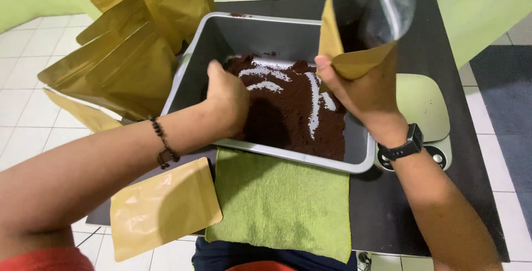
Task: Filling a coffee bag with ground coffee using a spoon and a digital scale to reach a specific weight.
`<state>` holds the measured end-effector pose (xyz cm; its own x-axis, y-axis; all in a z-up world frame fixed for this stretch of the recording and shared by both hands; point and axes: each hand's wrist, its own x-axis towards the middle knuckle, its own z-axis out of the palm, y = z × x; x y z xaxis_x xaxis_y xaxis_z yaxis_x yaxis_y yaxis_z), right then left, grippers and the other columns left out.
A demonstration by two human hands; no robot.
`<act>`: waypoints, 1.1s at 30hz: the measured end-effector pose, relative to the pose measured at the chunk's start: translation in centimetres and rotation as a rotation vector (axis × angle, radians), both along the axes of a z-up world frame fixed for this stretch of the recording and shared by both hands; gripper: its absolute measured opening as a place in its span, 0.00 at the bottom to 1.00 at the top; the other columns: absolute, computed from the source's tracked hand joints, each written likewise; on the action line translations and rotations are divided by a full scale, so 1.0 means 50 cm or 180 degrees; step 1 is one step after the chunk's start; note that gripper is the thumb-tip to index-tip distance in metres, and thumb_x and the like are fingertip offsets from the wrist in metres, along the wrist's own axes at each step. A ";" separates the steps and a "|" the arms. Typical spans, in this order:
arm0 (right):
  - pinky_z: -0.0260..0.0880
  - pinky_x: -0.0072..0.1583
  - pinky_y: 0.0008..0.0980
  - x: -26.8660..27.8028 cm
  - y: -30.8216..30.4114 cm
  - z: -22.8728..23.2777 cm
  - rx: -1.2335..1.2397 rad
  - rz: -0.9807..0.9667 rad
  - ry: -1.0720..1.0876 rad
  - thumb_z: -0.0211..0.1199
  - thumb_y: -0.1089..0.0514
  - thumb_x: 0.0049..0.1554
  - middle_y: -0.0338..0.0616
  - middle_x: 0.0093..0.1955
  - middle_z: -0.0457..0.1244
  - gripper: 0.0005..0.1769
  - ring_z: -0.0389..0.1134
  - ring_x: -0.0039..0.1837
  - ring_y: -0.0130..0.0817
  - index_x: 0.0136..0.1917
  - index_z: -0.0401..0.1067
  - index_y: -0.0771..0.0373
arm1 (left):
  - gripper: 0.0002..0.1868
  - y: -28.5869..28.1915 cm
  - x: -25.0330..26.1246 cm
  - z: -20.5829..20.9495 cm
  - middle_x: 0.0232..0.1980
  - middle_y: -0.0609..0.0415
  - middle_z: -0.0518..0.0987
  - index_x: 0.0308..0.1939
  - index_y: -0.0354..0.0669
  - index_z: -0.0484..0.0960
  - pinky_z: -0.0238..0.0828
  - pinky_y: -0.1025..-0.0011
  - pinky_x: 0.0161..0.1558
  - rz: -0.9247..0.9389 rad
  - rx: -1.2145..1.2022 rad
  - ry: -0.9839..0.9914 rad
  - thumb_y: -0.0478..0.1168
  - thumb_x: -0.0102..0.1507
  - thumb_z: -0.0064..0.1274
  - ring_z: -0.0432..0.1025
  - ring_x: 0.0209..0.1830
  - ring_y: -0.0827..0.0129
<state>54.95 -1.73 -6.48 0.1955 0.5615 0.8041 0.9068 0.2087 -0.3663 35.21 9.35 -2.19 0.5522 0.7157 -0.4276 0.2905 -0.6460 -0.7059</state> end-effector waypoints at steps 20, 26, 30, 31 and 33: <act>0.61 0.72 0.50 -0.015 -0.013 0.021 -0.0080 -0.0141 0.0432 0.71 0.42 0.61 0.64 0.65 0.54 0.42 0.58 0.68 0.58 0.70 0.54 0.73 | 0.31 0.013 0.074 0.030 0.77 0.57 0.68 0.73 0.56 0.71 0.63 0.56 0.69 0.0408 -0.0948 0.0220 0.60 0.69 0.48 0.62 0.77 0.55; 0.63 0.67 0.48 -0.014 -0.015 0.020 0.0003 -0.0284 0.0453 0.71 0.46 0.61 0.61 0.62 0.56 0.36 0.60 0.64 0.56 0.66 0.56 0.72 | 0.18 0.029 0.108 -0.031 0.54 0.55 0.85 0.56 0.44 0.83 0.82 0.56 0.46 0.0138 -0.1631 -0.0809 0.47 0.66 0.57 0.79 0.53 0.53; 0.62 0.63 0.46 -0.019 -0.019 0.026 0.0024 -0.0264 0.0439 0.68 0.45 0.63 0.58 0.53 0.57 0.28 0.61 0.58 0.53 0.55 0.61 0.71 | 0.17 0.042 0.098 -0.002 0.47 0.48 0.85 0.49 0.50 0.84 0.79 0.52 0.45 0.0254 -0.1932 -0.2003 0.51 0.68 0.44 0.80 0.46 0.48; 0.63 0.60 0.45 -0.017 -0.019 0.024 0.0007 -0.0334 0.0434 0.67 0.44 0.64 0.54 0.50 0.59 0.26 0.63 0.55 0.51 0.52 0.63 0.69 | 0.13 0.048 0.096 -0.003 0.46 0.53 0.85 0.47 0.50 0.84 0.78 0.55 0.44 0.0248 -0.1688 -0.1852 0.46 0.65 0.47 0.80 0.45 0.53; 0.64 0.57 0.44 -0.021 -0.015 0.028 0.0000 -0.0404 0.0444 0.67 0.43 0.65 0.51 0.47 0.61 0.24 0.65 0.52 0.49 0.49 0.65 0.67 | 0.10 0.055 0.090 -0.002 0.45 0.57 0.85 0.45 0.51 0.84 0.76 0.58 0.42 0.0241 -0.1435 -0.1689 0.41 0.62 0.50 0.80 0.43 0.57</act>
<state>53.91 -2.49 -5.07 0.3744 0.5252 0.7642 0.8663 0.0957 -0.4902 39.74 12.12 -2.28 0.7241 0.5767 -0.3784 0.5776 -0.8068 -0.1243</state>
